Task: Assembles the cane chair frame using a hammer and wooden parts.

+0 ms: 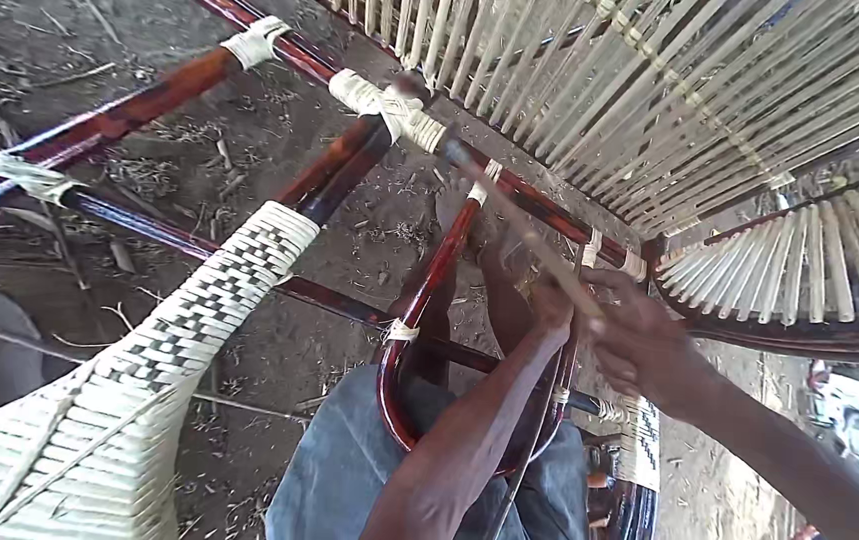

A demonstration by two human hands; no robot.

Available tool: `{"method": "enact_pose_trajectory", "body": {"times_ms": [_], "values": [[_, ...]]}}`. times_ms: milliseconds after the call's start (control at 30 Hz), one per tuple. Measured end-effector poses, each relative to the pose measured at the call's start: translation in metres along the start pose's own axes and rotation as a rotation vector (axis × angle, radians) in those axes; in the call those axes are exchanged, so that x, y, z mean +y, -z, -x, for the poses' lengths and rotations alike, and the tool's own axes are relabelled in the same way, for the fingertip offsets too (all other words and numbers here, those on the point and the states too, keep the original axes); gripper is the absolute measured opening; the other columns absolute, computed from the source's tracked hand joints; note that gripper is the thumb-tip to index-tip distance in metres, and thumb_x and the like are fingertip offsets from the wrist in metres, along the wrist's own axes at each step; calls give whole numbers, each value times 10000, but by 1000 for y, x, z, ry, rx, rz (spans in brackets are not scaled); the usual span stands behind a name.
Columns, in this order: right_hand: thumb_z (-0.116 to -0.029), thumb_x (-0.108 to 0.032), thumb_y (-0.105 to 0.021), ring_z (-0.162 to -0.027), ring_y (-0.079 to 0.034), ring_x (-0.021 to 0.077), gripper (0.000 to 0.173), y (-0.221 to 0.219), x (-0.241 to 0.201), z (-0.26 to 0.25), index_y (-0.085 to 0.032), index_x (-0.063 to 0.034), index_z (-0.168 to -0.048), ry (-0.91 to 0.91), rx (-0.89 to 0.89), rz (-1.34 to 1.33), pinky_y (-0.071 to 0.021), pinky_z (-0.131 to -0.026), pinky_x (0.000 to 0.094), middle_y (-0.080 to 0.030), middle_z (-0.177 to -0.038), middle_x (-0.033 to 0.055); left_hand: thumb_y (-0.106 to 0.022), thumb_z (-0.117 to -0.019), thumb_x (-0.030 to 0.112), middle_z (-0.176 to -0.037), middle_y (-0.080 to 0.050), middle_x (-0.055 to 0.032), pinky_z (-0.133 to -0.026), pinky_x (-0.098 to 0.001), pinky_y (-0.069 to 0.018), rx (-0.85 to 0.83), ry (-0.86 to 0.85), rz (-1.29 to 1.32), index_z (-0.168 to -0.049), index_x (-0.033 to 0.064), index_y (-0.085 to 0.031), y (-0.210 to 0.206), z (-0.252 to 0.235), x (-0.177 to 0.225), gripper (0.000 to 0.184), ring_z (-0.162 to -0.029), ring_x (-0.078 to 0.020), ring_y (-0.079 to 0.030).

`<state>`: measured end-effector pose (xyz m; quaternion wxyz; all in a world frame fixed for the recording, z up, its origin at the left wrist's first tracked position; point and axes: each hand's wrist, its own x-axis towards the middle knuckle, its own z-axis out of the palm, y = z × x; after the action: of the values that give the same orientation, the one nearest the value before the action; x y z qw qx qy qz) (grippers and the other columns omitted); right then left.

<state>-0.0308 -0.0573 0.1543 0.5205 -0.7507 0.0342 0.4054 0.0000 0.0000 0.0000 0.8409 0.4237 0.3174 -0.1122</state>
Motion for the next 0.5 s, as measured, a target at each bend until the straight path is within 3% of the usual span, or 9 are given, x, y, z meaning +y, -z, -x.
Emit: {"method": "enact_pose_trajectory", "body": {"times_ms": [67, 133, 200, 233, 300, 333, 400, 467, 500], "values": [[-998, -278, -598, -398, -433, 63, 501, 19, -2, 45, -475, -343, -1479, 118, 72, 41, -454, -355, 238, -584, -784, 19, -648, -1008, 118, -920, -652, -102, -723, -339, -543, -22, 44, 66, -1088, 6, -663, 0, -2, 0, 138, -780, -161, -620], [-954, -392, -686, -472, -532, 85, 563, 43, -10, 87, -481, -354, -1476, 251, 183, 187, -527, -412, 262, -616, -841, -1, -659, -1000, 112, -916, -655, -106, -721, -345, -540, -11, 64, 91, -1080, 7, -668, -1, -6, -3, 133, -774, -167, -619], [-924, -425, -718, -622, -675, 149, 673, 69, -22, 119, -399, -290, -1500, 250, 323, 329, -612, -545, 311, -695, -908, 15, -688, -983, 124, -899, -669, -106, -717, -362, -546, -7, 32, 105, -1052, 14, -683, -4, -15, -18, 130, -766, -178, -631], [-930, -423, -669, -660, -702, 173, 685, 80, -25, 128, -355, -219, -1504, 210, 381, 398, -625, -587, 325, -702, -900, 25, -715, -961, 126, -870, -684, -109, -687, -365, -562, 5, -13, 126, -1017, 14, -696, -8, -24, -31, 126, -737, -181, -646], [-969, -480, -551, -606, -662, 120, 583, 91, -30, 136, -403, -163, -1436, 122, 438, 537, -596, -558, 286, -651, -792, -31, -732, -951, 134, -855, -684, -112, -669, -369, -563, 6, -44, 144, -1003, 11, -695, -10, -30, -42, 139, -718, -184, -645], [-985, -495, -563, -509, -607, 95, 489, 92, -33, 135, -491, -187, -1357, 97, 440, 536, -563, -478, 265, -601, -689, -43, -735, -949, 137, -862, -684, -111, -675, -371, -559, 7, -42, 142, -1004, 14, -695, -10, -30, -43, 140, -724, -184, -644], [-983, -318, -545, -391, -508, 90, 302, 82, -55, 124, -616, -161, -1232, -6, 408, 511, -488, -376, 245, -527, -570, -16, -728, -955, 140, -877, -684, -105, -698, -374, -555, 10, -30, 126, -1007, 23, -696, -7, -29, -39, 132, -752, -185, -644], [-953, -50, -510, -384, -482, 110, 181, 77, -78, 109, -640, -65, -1079, -102, 387, 629, -450, -368, 242, -514, -551, 29, -728, -957, 147, -867, -679, -100, -693, -364, -554, 8, -22, 116, -1002, 29, -693, -6, -28, -36, 131, -745, -178, -643], [-960, 6, -533, -403, -472, 122, 127, 83, -84, 104, -631, -52, -1016, -151, 374, 769, -429, -386, 254, -509, -562, 40, -731, -955, 147, -854, -679, -101, -676, -361, -554, 8, -17, 124, -990, 28, -692, -7, -29, -37, 129, -727, -178, -641]]}}
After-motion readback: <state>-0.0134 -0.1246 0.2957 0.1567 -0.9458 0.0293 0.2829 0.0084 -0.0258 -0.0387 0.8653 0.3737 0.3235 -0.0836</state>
